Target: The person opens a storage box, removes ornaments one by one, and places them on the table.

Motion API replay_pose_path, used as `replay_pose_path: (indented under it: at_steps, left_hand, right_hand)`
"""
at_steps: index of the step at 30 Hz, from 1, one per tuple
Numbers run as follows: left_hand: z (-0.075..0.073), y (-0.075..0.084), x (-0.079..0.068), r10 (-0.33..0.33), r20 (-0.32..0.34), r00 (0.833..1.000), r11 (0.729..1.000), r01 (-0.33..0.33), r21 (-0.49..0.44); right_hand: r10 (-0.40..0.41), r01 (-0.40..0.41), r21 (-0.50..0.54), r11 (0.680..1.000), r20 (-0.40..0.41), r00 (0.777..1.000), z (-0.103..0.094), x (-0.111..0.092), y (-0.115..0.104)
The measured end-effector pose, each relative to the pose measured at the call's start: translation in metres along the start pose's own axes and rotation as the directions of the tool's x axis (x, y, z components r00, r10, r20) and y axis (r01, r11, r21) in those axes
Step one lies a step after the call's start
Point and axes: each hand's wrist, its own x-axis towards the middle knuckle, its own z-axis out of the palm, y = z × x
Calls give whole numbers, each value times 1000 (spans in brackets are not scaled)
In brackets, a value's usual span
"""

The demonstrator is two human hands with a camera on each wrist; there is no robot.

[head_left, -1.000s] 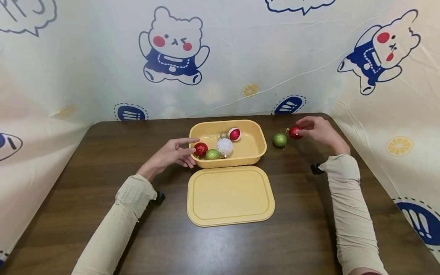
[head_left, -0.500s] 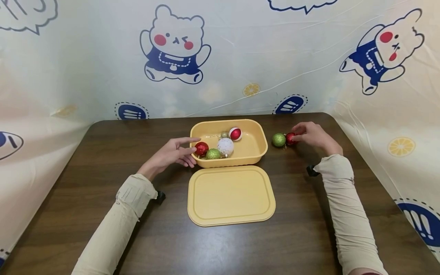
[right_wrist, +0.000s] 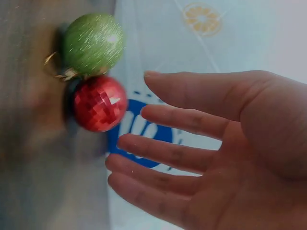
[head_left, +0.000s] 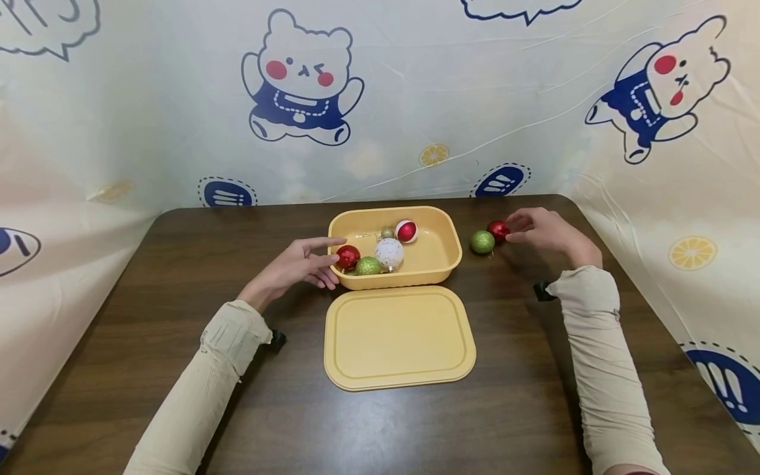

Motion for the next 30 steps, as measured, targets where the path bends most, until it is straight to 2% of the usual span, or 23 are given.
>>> replay_pose_path:
  at_steps: [7, 13, 18, 21, 26, 30]
  left_hand:
    - [-1, -2, 0, 4, 1, 1000, 1000, -4, 1]
    - [0, -1, -1, -3, 0, 1000, 1000, 3, 3]
    - [0, 2, 0, 1, -13, 1000, 1000, -1, 3]
    - [1, 4, 0, 8, -5, 1000, 1000, -8, 0]
    - [1, 3, 0, 14, 11, 1000, 1000, -14, -18]
    - [-1, 1, -1, 12, 12, 1000, 1000, -12, -16]
  right_hand:
    - [-82, 78, -58, 995, -72, 994, -4, -9, -40]
    - [-225, 213, -106, 971, -111, 968, 9, -11, -81]
    - [-323, 315, -121, 941, -57, 945, 29, -7, -116]
    - [-345, 343, -101, 934, -4, 939, 43, -2, -133]
    - [-364, 368, -46, 929, 78, 928, 62, 8, -152]
    - [-399, 405, -33, 914, 120, 909, 75, 18, -161]
